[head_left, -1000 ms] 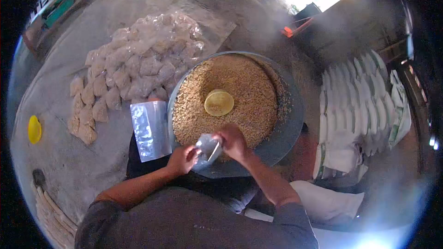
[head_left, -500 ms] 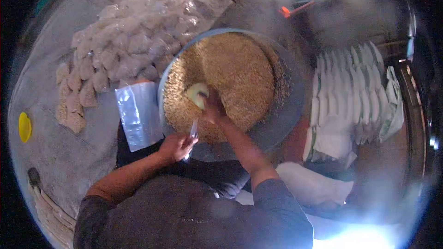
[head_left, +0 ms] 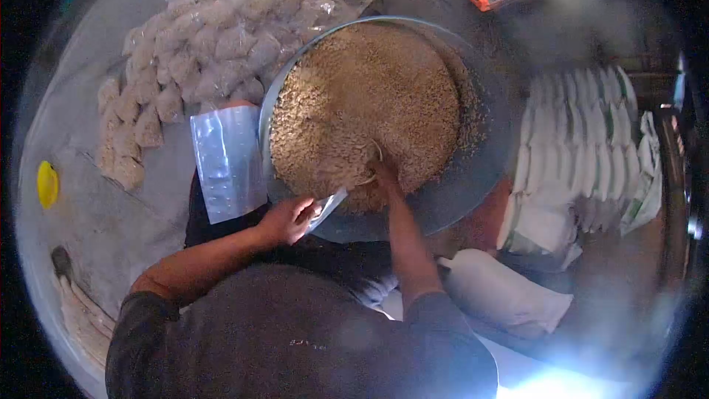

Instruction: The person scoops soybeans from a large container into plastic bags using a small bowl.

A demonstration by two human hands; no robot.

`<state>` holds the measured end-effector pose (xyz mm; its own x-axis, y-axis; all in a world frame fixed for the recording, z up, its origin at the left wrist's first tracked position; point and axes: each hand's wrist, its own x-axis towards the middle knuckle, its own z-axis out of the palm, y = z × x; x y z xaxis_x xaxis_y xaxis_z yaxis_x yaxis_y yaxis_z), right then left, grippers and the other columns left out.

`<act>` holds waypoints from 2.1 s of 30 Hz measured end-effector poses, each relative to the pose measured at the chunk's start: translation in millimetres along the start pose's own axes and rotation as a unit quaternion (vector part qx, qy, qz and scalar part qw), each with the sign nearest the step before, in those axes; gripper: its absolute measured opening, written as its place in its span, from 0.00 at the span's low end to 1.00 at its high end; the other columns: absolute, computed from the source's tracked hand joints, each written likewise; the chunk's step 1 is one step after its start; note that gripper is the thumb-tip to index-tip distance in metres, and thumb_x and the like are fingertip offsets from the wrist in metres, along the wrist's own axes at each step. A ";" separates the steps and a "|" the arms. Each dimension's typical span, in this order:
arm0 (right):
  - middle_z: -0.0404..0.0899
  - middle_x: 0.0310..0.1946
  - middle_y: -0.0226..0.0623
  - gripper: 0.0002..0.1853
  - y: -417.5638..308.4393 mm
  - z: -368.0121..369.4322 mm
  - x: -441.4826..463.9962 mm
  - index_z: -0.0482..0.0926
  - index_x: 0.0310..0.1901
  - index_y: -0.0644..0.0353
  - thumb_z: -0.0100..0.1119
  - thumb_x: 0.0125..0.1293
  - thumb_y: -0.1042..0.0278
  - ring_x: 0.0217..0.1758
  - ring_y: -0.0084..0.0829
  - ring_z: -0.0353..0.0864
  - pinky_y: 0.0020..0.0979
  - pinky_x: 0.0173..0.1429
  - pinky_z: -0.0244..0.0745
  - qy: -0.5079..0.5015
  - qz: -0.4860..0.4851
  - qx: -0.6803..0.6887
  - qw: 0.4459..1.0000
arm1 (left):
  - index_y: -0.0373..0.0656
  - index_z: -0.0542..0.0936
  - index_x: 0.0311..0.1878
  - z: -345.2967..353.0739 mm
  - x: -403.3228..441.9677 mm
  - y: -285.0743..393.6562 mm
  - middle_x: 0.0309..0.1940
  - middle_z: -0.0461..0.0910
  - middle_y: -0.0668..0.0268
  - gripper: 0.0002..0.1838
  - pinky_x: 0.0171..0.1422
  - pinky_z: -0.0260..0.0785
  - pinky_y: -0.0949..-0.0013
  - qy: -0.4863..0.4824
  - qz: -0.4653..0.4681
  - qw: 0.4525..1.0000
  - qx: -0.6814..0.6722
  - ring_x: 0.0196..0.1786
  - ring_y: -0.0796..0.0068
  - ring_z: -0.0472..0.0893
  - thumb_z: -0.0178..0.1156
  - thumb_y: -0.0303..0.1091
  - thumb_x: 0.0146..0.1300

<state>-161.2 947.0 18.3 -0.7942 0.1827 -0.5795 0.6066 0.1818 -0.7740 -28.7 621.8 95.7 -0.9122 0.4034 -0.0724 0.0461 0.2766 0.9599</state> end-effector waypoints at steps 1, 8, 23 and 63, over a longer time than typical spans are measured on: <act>0.73 0.65 0.45 0.36 8.8 11.1 -6.2 0.64 0.74 0.56 0.64 0.68 0.56 0.64 0.47 0.76 0.50 0.65 0.76 0.012 0.027 0.111 0.993 | 0.40 0.76 0.41 -1.5 -1.2 -1.7 0.32 0.81 0.55 0.13 0.38 0.70 0.53 -0.013 -0.049 0.997 -0.062 0.34 0.55 0.82 0.53 0.40 0.77; 0.74 0.62 0.45 0.33 49.5 41.3 -46.6 0.62 0.74 0.61 0.54 0.76 0.50 0.63 0.44 0.76 0.50 0.63 0.76 0.002 -0.037 0.481 0.876 | 0.44 0.75 0.44 -60.9 -24.9 71.6 0.33 0.79 0.64 0.06 0.35 0.75 0.68 -0.114 -0.256 0.881 -0.380 0.34 0.71 0.80 0.58 0.35 0.73; 0.67 0.69 0.43 0.20 80.5 5.5 -50.3 0.71 0.65 0.62 0.48 0.76 0.65 0.70 0.39 0.66 0.42 0.67 0.69 0.228 -0.141 0.360 0.893 | 0.42 0.78 0.45 -10.8 22.6 71.0 0.29 0.72 0.73 0.09 0.38 0.66 0.73 0.205 -0.073 0.968 -0.125 0.31 0.81 0.70 0.54 0.36 0.78; 0.71 0.62 0.45 0.23 137.1 67.0 -81.5 0.69 0.66 0.56 0.52 0.76 0.53 0.67 0.47 0.71 0.56 0.65 0.70 0.107 0.085 0.458 0.879 | 0.46 0.74 0.38 -74.1 2.5 20.8 0.27 0.76 0.66 0.02 0.24 0.69 0.67 0.078 -0.171 0.957 -0.222 0.26 0.73 0.77 0.57 0.30 0.69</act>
<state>-15.7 892.2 -57.7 -0.6111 0.3278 -0.7206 0.3542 -0.7008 -0.6192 -60.2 563.9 135.6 -0.8945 0.2112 -0.3939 -0.4111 -0.0430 0.9106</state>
